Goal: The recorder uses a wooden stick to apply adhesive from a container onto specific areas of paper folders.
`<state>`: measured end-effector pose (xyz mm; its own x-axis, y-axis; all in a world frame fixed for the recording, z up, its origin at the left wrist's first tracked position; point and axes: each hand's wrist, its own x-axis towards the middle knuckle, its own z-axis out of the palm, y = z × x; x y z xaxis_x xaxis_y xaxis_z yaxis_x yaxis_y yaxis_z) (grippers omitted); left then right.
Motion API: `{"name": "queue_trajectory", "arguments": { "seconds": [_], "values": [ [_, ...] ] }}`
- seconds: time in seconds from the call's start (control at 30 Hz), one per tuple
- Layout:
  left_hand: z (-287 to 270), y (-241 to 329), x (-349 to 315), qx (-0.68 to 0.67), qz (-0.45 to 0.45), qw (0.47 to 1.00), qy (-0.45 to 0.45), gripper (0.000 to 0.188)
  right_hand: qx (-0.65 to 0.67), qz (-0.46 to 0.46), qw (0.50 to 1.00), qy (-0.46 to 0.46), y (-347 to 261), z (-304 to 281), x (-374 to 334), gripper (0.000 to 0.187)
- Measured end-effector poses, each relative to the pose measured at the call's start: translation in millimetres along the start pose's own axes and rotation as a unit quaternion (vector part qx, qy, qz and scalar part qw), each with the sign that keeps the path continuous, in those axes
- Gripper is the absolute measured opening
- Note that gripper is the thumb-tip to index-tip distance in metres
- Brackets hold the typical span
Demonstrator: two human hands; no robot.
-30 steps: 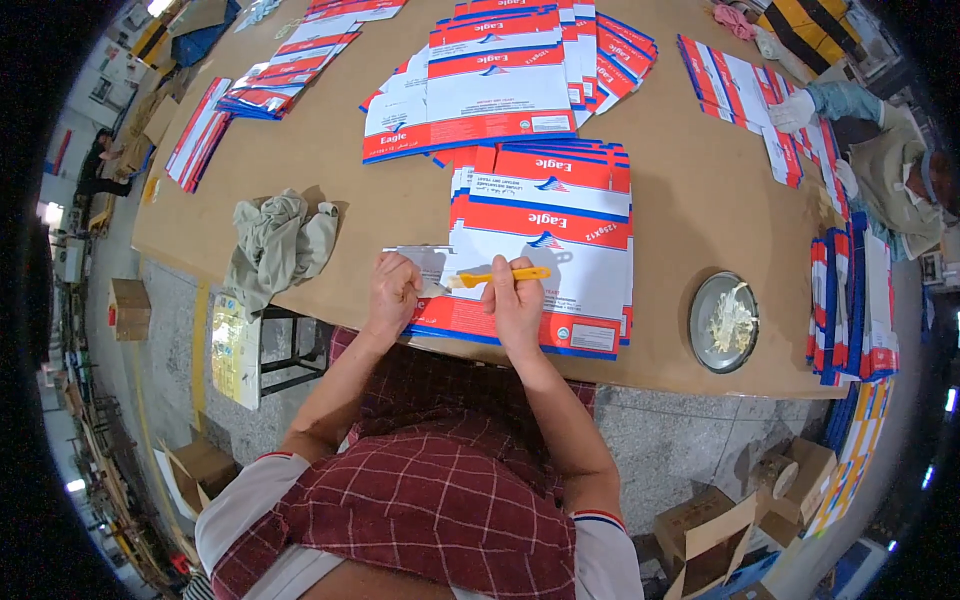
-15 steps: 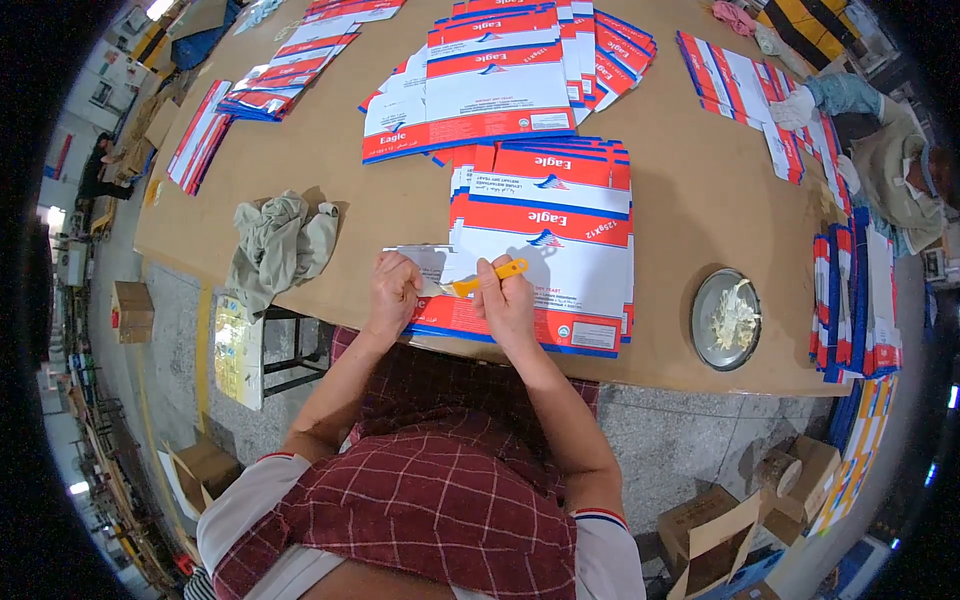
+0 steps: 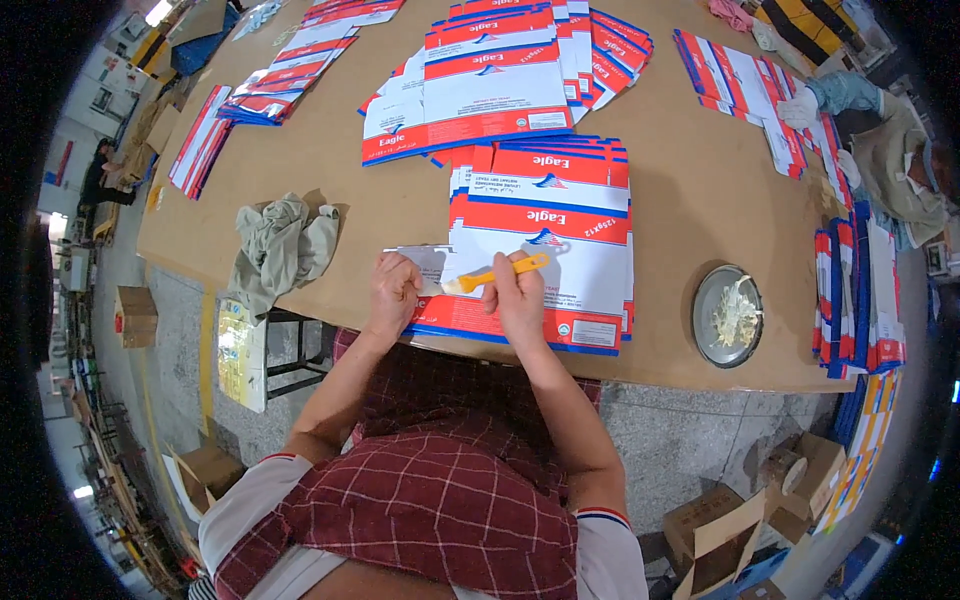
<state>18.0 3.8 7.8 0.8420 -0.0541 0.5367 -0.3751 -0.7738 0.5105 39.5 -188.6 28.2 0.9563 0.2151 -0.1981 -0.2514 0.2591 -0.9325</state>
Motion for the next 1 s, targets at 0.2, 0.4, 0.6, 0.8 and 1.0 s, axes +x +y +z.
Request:
{"name": "queue_trajectory", "arguments": {
  "seconds": [0.2, 0.4, 0.6, 0.8, 1.0],
  "values": [
    [-1, 1, 1, -0.004, 0.004, 1.000, 0.004, 0.017, 0.019, -0.055, 0.998, -0.022, 5, -6, -1, 0.010],
    [-1, 2, 2, 0.000, -0.002, 1.000, -0.001, 0.017, -0.150, -0.123, 0.979, -0.062, 9, -7, -6, 0.009],
    [-2, 4, 3, -0.003, 0.006, 1.000, 0.009, 0.014, -0.202, -0.154, 0.966, -0.051, 4, -4, -8, 0.014],
    [-1, 4, 3, -0.001, 0.006, 1.000, 0.015, 0.014, -0.235, -0.160, 0.956, -0.070, 6, -3, -7, 0.021],
    [-2, 7, 4, -0.003, 0.001, 1.000, 0.011, 0.014, -0.165, -0.144, 0.975, -0.034, 13, -6, -5, 0.021]
  ]
}}
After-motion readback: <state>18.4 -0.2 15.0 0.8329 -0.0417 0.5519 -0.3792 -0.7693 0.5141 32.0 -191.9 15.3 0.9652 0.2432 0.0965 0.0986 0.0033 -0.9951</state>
